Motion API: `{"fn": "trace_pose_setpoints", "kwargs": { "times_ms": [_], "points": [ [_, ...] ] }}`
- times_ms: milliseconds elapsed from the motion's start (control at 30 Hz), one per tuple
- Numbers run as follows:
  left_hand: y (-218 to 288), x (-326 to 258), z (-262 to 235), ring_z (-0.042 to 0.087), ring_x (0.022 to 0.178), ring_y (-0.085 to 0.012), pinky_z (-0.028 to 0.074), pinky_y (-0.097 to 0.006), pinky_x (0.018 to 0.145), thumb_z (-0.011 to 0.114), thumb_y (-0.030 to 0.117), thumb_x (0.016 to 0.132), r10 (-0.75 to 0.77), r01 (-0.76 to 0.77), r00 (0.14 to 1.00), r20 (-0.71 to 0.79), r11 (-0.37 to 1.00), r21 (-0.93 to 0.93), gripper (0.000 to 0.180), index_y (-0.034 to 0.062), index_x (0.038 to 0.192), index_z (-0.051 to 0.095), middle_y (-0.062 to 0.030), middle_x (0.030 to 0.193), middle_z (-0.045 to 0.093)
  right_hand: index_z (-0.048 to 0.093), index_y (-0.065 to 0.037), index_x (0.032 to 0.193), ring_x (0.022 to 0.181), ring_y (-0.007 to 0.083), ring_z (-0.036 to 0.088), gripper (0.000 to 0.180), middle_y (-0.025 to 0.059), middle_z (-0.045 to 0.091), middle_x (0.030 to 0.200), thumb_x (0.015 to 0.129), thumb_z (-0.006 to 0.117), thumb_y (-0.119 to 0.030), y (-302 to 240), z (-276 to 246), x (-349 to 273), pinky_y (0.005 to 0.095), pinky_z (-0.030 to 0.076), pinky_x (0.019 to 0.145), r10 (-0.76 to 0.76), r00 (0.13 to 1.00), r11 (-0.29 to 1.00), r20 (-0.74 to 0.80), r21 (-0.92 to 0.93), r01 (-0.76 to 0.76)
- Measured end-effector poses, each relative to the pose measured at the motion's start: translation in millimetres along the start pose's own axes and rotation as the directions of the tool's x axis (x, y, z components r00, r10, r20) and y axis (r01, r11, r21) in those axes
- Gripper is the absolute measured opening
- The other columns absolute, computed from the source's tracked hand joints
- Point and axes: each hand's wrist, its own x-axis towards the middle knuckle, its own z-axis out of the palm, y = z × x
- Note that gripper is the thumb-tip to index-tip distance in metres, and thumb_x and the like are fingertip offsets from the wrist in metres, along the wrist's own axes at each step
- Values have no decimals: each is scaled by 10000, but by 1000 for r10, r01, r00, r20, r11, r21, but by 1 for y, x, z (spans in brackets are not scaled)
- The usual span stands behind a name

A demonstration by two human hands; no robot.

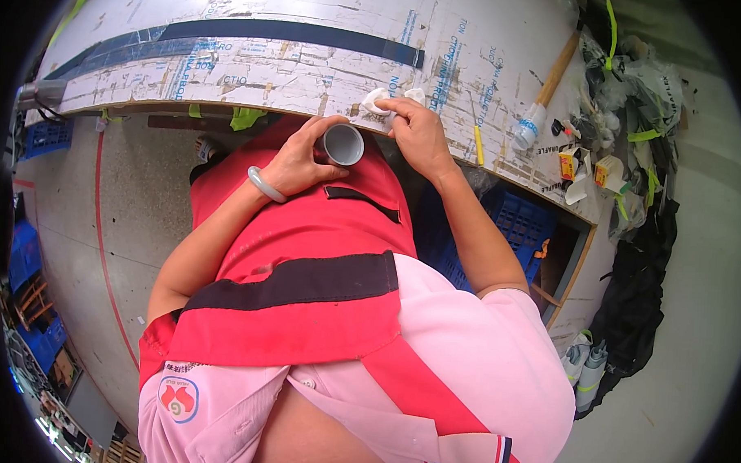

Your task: Inspecting and placing small white components into a metal cylinder at a factory workstation.

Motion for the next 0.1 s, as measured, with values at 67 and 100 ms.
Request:
{"fn": "trace_pose_setpoints", "kwargs": {
  "times_ms": [67,100],
  "points": [
    [0,0,0,598,1128,-349,493,-397,988,860,166,702,-3,3,1000,4,1000,7,772,43,1381,513,-188,1243,558,711,-14,1208,718,99,612,396,101,692,1192,909,452,12,0,0,0,246,539,717,5,1000,1000,4,-12,-5],
    [0,0,-1,598,1135,-346,492,-397,992,861,169,702,-6,6,1000,8,1000,13,777,48,1384,511,-190,1249,557,712,-20,1211,720,101,614,399,105,690,1199,911,451,11,0,0,0,247,540,719,-6,1000,1000,2,-12,6]
  ]
}}
